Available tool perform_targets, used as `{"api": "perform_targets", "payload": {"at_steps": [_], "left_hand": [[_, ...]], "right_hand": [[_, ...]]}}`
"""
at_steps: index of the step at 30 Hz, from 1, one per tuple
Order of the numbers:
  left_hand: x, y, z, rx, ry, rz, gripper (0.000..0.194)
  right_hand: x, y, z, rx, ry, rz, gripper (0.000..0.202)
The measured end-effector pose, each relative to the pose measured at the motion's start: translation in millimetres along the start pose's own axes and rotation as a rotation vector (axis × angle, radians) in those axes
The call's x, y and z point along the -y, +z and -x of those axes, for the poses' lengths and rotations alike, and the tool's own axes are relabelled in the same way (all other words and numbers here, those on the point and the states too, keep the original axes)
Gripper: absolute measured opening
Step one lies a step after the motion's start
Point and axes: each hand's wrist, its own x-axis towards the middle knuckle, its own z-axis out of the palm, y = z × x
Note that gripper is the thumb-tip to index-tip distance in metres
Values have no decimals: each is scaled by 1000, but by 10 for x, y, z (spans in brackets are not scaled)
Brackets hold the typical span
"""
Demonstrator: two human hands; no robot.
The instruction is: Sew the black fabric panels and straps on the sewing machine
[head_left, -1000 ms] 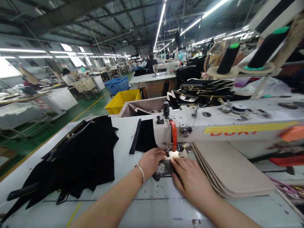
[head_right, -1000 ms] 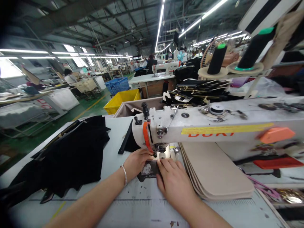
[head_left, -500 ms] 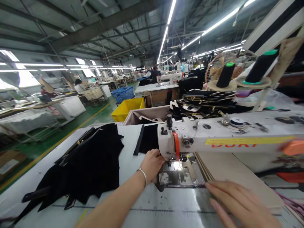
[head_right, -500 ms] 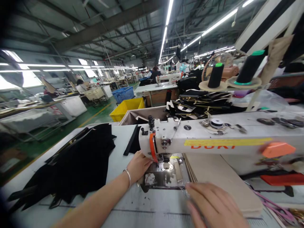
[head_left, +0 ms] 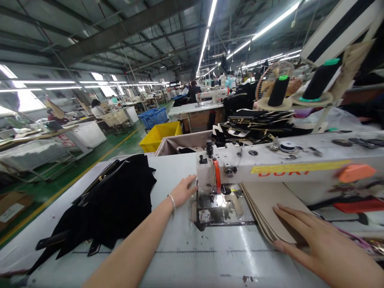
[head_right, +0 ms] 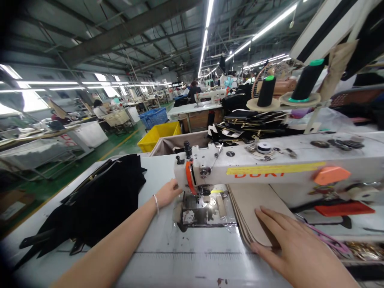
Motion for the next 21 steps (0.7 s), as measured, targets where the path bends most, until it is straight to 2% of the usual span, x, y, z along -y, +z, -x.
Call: {"api": "perform_targets", "payload": {"at_steps": [4,8,13,15,18,21], "left_hand": [[-24,-37,395,48,-53,107,47],[-81,-21,605,51,-80,205,45],[-129,-6,672,38,-70,217,42],[-147,-3,700,44,-69,199,41],[-218,5,780,31,-53,151,42],[-379,27,890,-21,-9,109,40]], "right_hand": [[222,-131,-79,-33,40,27,59],[363,-126,-126,-53,71,45,49],[262,-56,-136,-71,9,82,38],[173,-102,-108,-82,-13,93,42],[152,-302,85,-179,-50,83,55],[382,-531,489,-295,-172,-20,53]]}}
